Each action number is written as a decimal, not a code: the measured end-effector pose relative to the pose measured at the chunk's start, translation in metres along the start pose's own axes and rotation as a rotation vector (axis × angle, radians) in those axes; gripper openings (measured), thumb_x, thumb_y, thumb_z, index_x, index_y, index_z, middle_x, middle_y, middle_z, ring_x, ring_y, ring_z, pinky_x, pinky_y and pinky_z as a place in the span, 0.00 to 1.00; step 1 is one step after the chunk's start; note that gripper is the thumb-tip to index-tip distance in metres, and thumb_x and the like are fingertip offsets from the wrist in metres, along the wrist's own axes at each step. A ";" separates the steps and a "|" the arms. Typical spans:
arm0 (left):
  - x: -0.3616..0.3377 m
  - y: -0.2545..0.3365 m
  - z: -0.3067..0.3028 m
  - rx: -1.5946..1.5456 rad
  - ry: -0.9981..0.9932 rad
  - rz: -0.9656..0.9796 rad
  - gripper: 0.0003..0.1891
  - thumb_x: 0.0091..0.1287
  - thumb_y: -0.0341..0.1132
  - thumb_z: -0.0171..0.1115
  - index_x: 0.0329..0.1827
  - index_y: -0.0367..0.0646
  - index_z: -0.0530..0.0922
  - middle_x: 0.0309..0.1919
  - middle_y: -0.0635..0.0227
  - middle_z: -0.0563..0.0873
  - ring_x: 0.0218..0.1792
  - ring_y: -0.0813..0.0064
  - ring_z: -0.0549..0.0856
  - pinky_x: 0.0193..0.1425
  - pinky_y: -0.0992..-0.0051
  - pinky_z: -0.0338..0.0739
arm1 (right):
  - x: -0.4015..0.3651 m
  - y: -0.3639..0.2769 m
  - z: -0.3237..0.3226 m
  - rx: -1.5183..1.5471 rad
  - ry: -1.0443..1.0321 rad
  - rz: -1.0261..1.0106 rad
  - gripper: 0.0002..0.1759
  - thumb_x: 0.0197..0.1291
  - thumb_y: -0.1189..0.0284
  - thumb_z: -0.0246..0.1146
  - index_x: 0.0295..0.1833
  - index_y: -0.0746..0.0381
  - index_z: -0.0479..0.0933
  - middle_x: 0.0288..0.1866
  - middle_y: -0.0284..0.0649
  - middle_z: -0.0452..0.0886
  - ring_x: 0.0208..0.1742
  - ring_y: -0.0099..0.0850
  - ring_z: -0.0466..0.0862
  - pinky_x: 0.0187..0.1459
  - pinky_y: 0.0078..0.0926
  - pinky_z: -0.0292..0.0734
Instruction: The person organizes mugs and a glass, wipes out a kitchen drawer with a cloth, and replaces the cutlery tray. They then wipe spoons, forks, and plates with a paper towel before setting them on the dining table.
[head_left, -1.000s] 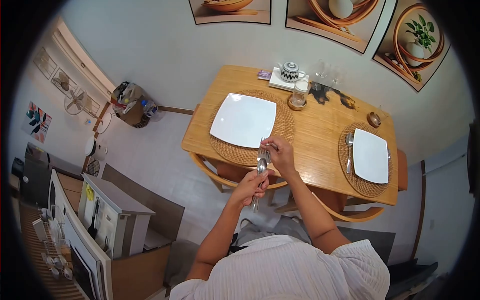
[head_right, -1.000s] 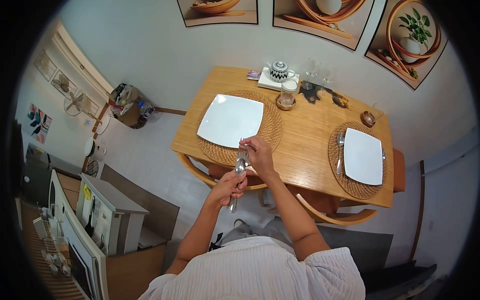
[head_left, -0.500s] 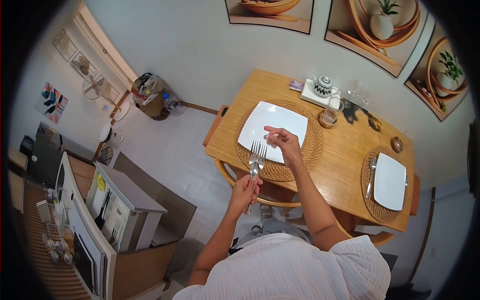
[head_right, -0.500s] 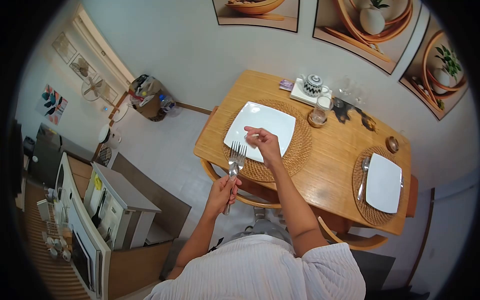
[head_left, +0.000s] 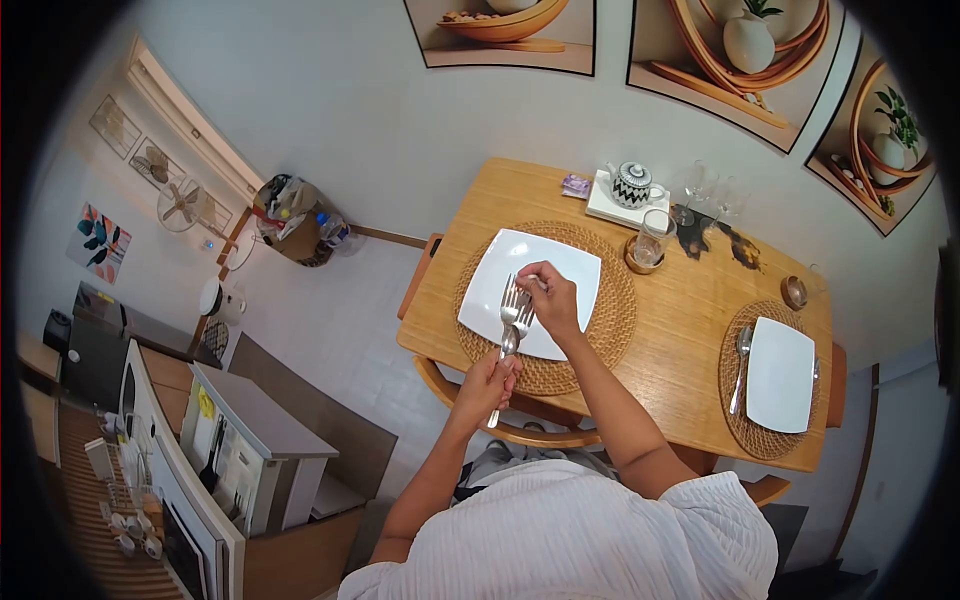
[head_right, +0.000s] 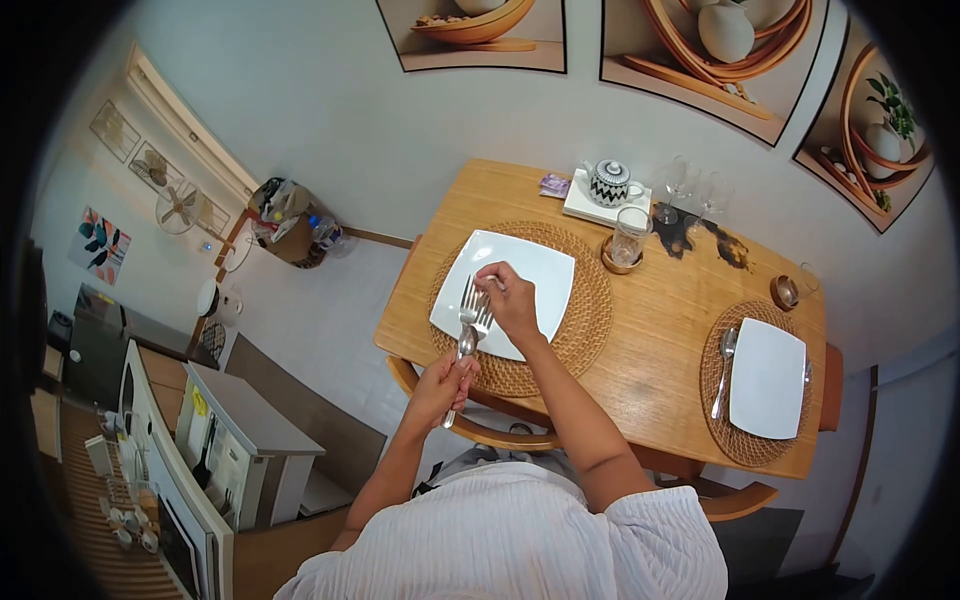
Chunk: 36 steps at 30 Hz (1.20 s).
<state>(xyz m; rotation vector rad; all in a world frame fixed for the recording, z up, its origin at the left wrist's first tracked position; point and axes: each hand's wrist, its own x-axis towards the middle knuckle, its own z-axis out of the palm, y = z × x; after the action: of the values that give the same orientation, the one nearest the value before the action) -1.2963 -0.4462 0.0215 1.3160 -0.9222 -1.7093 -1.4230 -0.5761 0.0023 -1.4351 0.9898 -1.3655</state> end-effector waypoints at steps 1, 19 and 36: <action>0.002 0.000 0.002 -0.027 0.026 0.005 0.12 0.72 0.41 0.46 0.39 0.41 0.70 0.17 0.78 0.66 0.13 0.89 0.61 0.14 0.87 0.57 | 0.006 0.009 -0.005 0.205 0.034 0.132 0.04 0.58 0.79 0.58 0.38 0.68 0.75 0.31 0.40 0.82 0.31 0.23 0.81 0.34 0.18 0.76; 0.046 0.006 -0.014 0.040 -0.115 0.028 0.09 0.72 0.36 0.47 0.41 0.38 0.70 0.19 0.71 0.73 0.16 0.87 0.67 0.17 0.86 0.62 | 0.010 0.037 -0.016 -0.019 0.187 0.158 0.04 0.55 0.79 0.59 0.37 0.67 0.75 0.25 0.38 0.79 0.23 0.19 0.78 0.19 0.15 0.71; 0.180 -0.022 -0.132 -0.080 0.163 0.009 0.06 0.69 0.30 0.45 0.39 0.37 0.69 0.19 0.70 0.68 0.12 0.83 0.65 0.13 0.81 0.61 | -0.058 0.154 -0.093 -0.400 0.297 0.629 0.14 0.53 0.72 0.63 0.43 0.70 0.77 0.30 0.42 0.80 0.29 0.29 0.78 0.32 0.26 0.72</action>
<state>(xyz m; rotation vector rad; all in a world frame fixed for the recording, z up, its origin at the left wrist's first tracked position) -1.2008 -0.6085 -0.0994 1.3729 -0.7576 -1.5899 -1.5154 -0.5712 -0.1627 -1.0540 1.8073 -0.9483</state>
